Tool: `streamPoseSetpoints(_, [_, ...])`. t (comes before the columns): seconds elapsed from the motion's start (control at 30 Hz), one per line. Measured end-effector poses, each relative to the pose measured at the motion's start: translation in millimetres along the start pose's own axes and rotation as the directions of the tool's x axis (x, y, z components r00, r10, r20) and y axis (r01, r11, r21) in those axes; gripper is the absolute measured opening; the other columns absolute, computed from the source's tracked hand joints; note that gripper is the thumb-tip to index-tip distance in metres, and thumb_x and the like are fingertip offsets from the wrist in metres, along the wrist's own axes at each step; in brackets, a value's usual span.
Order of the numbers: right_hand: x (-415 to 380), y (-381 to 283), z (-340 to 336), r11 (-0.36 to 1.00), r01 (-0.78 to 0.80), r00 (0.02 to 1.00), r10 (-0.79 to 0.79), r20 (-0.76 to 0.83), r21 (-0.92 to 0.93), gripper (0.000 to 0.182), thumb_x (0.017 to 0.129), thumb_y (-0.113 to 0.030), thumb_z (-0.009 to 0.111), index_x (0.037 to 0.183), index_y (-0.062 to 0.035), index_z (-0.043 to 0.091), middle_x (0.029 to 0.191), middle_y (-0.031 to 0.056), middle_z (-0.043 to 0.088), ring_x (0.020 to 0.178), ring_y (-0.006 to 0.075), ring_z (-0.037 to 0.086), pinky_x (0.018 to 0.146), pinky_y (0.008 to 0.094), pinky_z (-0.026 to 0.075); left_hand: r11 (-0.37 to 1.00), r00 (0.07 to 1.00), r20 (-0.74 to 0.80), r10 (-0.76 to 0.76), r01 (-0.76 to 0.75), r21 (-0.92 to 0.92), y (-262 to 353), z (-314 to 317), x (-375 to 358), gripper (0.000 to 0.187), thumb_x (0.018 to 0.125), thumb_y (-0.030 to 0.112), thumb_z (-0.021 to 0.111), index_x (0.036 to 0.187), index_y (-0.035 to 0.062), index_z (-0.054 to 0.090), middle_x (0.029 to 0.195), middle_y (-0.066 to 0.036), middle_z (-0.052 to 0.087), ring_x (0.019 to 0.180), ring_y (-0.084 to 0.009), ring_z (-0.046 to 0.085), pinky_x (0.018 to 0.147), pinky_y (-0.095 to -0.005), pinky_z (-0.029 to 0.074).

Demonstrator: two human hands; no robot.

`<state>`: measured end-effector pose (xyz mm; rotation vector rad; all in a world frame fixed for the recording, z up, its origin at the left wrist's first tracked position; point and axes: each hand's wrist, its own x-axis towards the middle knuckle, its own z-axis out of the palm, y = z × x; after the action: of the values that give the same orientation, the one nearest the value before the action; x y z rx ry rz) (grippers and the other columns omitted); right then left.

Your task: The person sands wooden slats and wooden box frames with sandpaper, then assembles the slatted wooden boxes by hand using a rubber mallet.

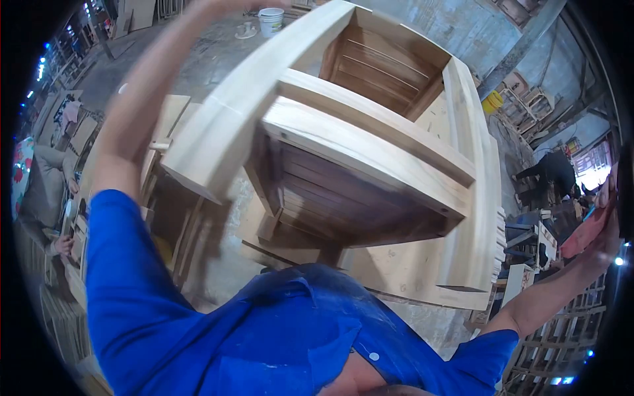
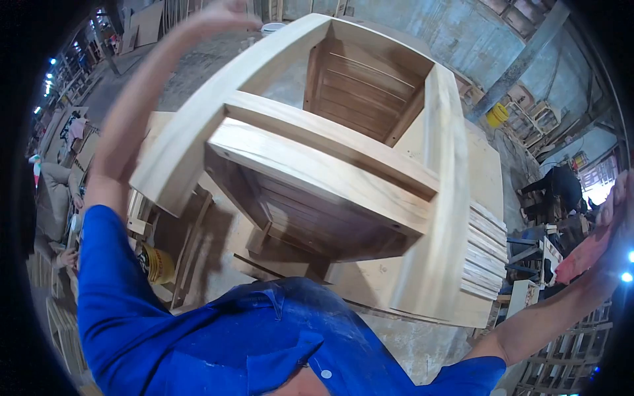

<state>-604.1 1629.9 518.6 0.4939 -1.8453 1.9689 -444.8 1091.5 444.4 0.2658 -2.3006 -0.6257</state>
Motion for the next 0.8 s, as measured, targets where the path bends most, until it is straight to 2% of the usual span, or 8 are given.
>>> streamPoseSetpoints(0.03, [-34.4,-28.7,44.3,0.993,-0.064,0.987,0.078,-0.142,0.1,0.077,0.092,-0.016,0.071,0.155,-0.0056,0.029,0.092,0.0068,0.056,0.062,0.0128,0.05,0.044,0.0268,0.042,0.996,1.0,-0.01,-0.015,0.014,-0.084,-23.4,17.4,-10.0,0.078,0.081,0.056,0.074,0.137,0.0086,0.049,0.138,-0.02,0.047,0.127,-0.0349,0.05,0.107,-0.0462,0.041])
streamPoseSetpoints(0.1, [-32.6,-47.7,65.3,0.857,0.421,0.901,-0.358,0.245,-0.296,0.071,0.094,-0.017,0.07,0.153,-0.006,0.031,0.082,0.0054,0.055,0.059,0.013,0.05,0.044,0.0256,0.043,0.968,0.998,-0.041,-0.04,0.029,-0.248,-65.8,71.9,-18.5,0.073,0.081,0.055,0.074,0.133,0.0089,0.052,0.133,-0.02,0.051,0.123,-0.0348,0.053,0.105,-0.0461,0.042])
streamPoseSetpoints(0.17, [10.0,-70.3,57.9,0.978,-0.032,0.989,0.06,0.134,-0.204,0.069,0.094,-0.018,0.07,0.151,-0.0049,0.034,0.081,0.0043,0.055,0.059,0.013,0.05,0.045,0.0256,0.042,0.92,0.994,-0.095,-0.054,0.012,-0.392,-90.6,131.6,-15.1,0.069,0.081,0.054,0.074,0.129,0.0091,0.056,0.128,-0.02,0.054,0.119,-0.0348,0.055,0.102,-0.046,0.044])
streamPoseSetpoints(0.27, [-28.8,-110.9,139.1,0.764,0.581,0.689,-0.28,0.669,-0.279,0.059,0.097,-0.018,0.067,0.146,-0.003,0.039,0.075,0.0041,0.054,0.057,0.0132,0.052,0.045,0.0267,0.043,0.872,0.971,-0.205,-0.122,0.007,-0.489,-103.7,200.6,12.4,0.063,0.081,0.053,0.074,0.124,0.0095,0.06,0.121,-0.02,0.06,0.114,-0.0346,0.06,0.099,-0.0458,0.047])
streamPoseSetpoints(0.47, [1.9,-152.8,229.7,0.699,0.709,0.605,-0.536,0.589,-0.092,0.044,0.099,-0.019,0.061,0.137,-0.0039,0.045,0.085,0.0112,0.061,0.065,0.016,0.061,0.057,0.0306,0.053,0.874,0.893,-0.309,-0.326,0.16,-0.459,-144.1,276.5,70.9,0.051,0.081,0.05,0.075,0.112,0.0102,0.07,0.106,-0.02,0.071,0.102,-0.0344,0.068,0.091,-0.0455,0.052])
streamPoseSetpoints(0.6, [21.8,-71.0,302.5,0.745,0.625,0.623,-0.296,0.724,-0.234,0.039,0.095,-0.021,0.061,0.128,-0.0015,0.051,0.095,0.009,0.059,0.08,0.0179,0.059,0.073,0.0326,0.05,0.845,0.856,-0.32,-0.406,0.217,-0.489,-126.8,254.4,52.1,0.041,0.09,0.045,0.061,0.105,0.0084,0.07,0.103,-0.024,0.071,0.1,-0.0428,0.068,0.086,-0.0509,0.054])
streamPoseSetpoints(0.7, [-7.8,65.3,361.0,0.665,0.694,0.368,0.005,0.93,-0.278,0.036,0.093,-0.022,0.061,0.121,0.0002,0.055,0.103,0.0074,0.059,0.092,0.0194,0.058,0.085,0.034,0.049,0.835,0.865,-0.272,-0.422,0.254,-0.488,-116.2,240.3,40.4,0.039,0.091,0.043,0.059,0.103,0.0071,0.069,0.101,-0.026,0.07,0.099,-0.045,0.067,0.085,-0.0521,0.054])
streamPoseSetpoints(0.8, [-6.7,75.5,369.6,0.739,0.543,0.353,0.229,0.907,-0.398,0.04,0.088,-0.014,0.062,0.124,-0.0006,0.053,0.101,0.0098,0.058,0.093,0.0194,0.059,0.086,0.0344,0.049,0.834,0.858,-0.317,-0.403,0.202,-0.514,-121.4,238.8,39.2,0.036,0.089,0.039,0.062,0.102,0.0067,0.067,0.099,-0.026,0.07,0.098,-0.0447,0.067,0.084,-0.0522,0.054])
